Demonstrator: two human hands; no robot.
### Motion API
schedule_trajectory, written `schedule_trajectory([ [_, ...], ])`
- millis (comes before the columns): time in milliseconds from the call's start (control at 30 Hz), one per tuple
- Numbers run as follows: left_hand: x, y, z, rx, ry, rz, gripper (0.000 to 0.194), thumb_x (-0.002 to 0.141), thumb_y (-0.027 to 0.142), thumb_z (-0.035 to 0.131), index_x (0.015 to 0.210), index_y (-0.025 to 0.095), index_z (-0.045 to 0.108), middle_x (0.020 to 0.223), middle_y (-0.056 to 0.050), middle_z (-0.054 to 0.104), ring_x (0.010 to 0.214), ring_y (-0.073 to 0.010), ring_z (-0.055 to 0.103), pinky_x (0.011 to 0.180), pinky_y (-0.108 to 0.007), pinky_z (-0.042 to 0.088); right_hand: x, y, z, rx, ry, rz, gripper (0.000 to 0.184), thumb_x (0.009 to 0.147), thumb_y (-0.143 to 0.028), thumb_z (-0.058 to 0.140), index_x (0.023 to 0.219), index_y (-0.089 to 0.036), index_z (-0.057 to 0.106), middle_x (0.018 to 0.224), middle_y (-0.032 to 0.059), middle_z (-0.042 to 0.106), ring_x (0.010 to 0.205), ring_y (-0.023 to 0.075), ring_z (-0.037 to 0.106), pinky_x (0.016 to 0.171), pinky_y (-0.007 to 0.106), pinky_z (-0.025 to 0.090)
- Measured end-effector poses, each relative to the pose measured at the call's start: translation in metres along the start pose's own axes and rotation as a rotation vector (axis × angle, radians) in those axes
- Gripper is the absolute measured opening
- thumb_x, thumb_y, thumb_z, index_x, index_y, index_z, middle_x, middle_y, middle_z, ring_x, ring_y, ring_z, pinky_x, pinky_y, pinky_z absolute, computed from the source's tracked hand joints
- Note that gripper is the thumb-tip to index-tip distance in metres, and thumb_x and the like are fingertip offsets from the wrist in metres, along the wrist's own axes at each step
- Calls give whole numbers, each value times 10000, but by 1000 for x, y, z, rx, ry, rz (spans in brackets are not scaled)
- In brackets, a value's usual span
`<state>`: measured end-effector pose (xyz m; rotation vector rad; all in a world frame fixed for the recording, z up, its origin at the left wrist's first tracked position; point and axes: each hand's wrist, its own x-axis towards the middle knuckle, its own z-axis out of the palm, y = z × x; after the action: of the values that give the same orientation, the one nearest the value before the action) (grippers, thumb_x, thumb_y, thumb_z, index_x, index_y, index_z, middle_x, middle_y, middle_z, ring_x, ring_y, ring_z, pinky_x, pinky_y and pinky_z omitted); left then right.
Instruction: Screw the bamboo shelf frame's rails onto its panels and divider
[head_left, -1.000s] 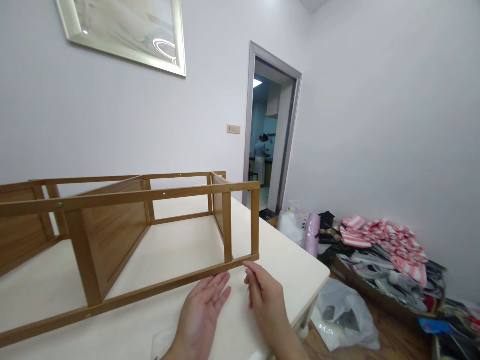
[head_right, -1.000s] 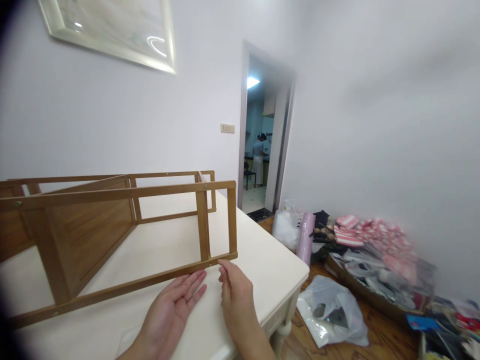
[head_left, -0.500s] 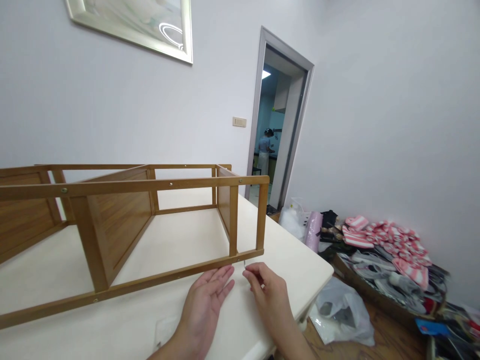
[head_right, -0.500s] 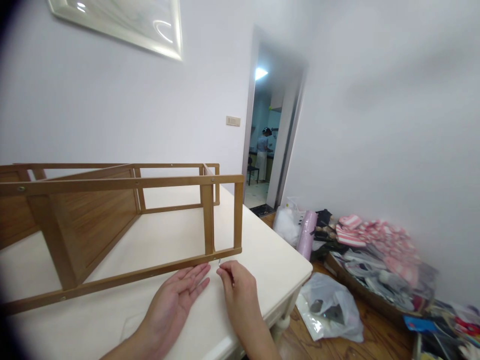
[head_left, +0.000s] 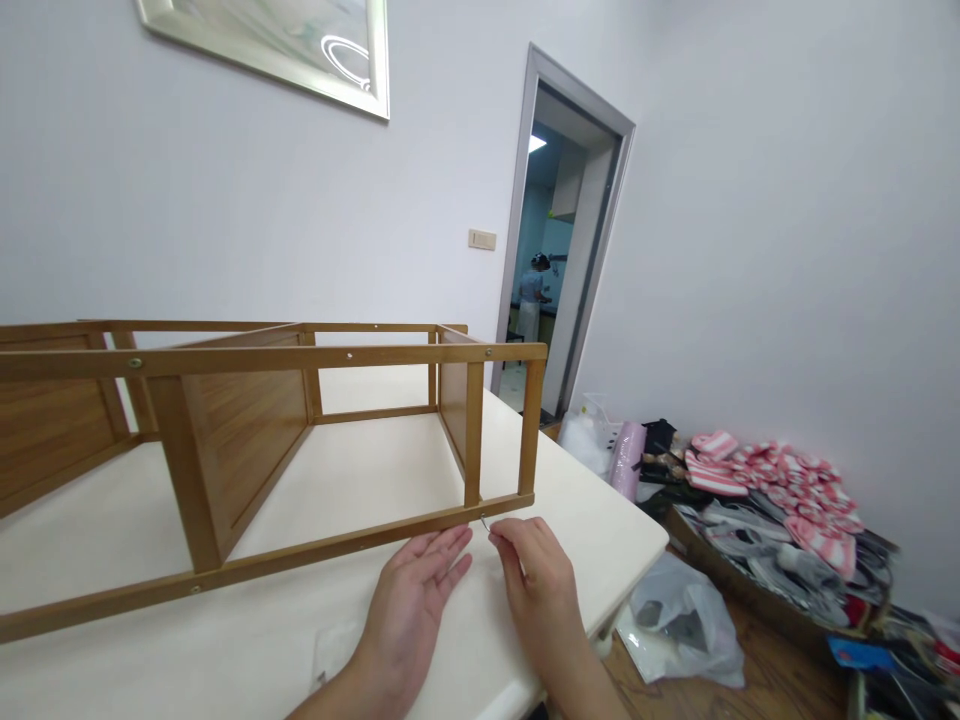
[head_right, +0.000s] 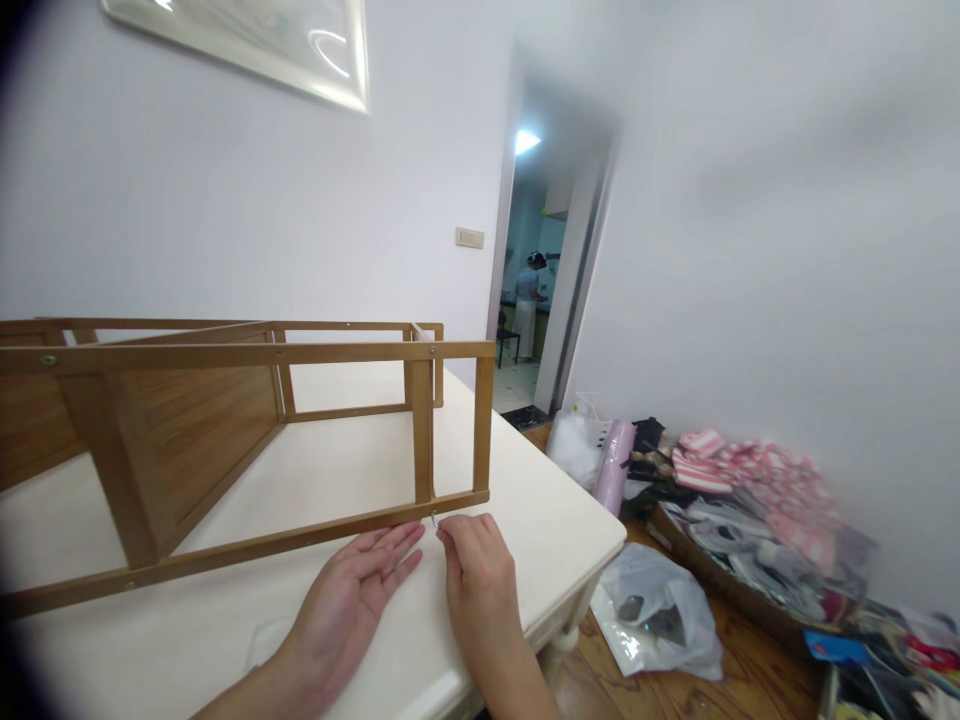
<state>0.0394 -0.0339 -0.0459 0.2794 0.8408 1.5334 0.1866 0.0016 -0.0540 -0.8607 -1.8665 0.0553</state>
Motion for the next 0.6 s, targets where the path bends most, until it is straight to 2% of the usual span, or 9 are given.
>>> schedule_trajectory([
  [100, 1, 0, -1, -10, 3, -10, 183, 799, -48, 562, 894, 90, 635, 1207, -213, 682, 1174, -278, 640, 1094, -459, 455, -1, 0, 1, 16, 83, 43, 140, 956, -171, 495, 990, -225, 621, 847, 31, 672, 771, 168, 642, 698, 292, 524],
  [167, 0, 1, 0, -4, 0, -13, 182, 801, -48, 560, 900, 85, 635, 1204, -215, 683, 1169, -275, 644, 1096, -451, 455, -2, 0, 2, 30, 126, 90, 200, 961, -195, 497, 1126, -218, 608, 886, 42, 687, 754, 165, 660, 690, 292, 542],
  [267, -1, 3, 3, -11, 4, -21, 166, 808, -39, 565, 890, 87, 633, 1181, -217, 692, 1156, -275, 651, 1094, -447, 456, -4, -1, 1, 69, 118, 100, 310, 970, -194, 475, 1264, -221, 569, 933, 54, 701, 733, 153, 673, 684, 287, 567],
  [400, -3, 4, 4, -10, -2, -17, 153, 818, -25, 559, 883, 90, 639, 1171, -217, 697, 1151, -276, 654, 1098, -453, 448, -5, -2, -2, 112, 102, 43, 295, 967, -149, 451, 1190, -237, 622, 941, 49, 712, 758, 140, 688, 689, 268, 578],
  [500, -2, 4, 3, 6, -28, -10, 157, 822, -17, 550, 880, 87, 651, 1176, -214, 696, 1150, -276, 654, 1093, -453, 451, -7, -2, -2, 126, 122, 62, 253, 955, -140, 493, 1146, -237, 626, 916, 34, 714, 767, 141, 694, 711, 267, 582],
  [600, -1, 4, 2, 16, -44, 0, 152, 811, -17, 561, 870, 88, 653, 1188, -210, 693, 1145, -277, 656, 1084, -447, 461, -7, -4, -3, 137, 127, 60, 207, 944, -140, 525, 1101, -225, 629, 961, 60, 708, 869, 167, 693, 763, 297, 584],
])
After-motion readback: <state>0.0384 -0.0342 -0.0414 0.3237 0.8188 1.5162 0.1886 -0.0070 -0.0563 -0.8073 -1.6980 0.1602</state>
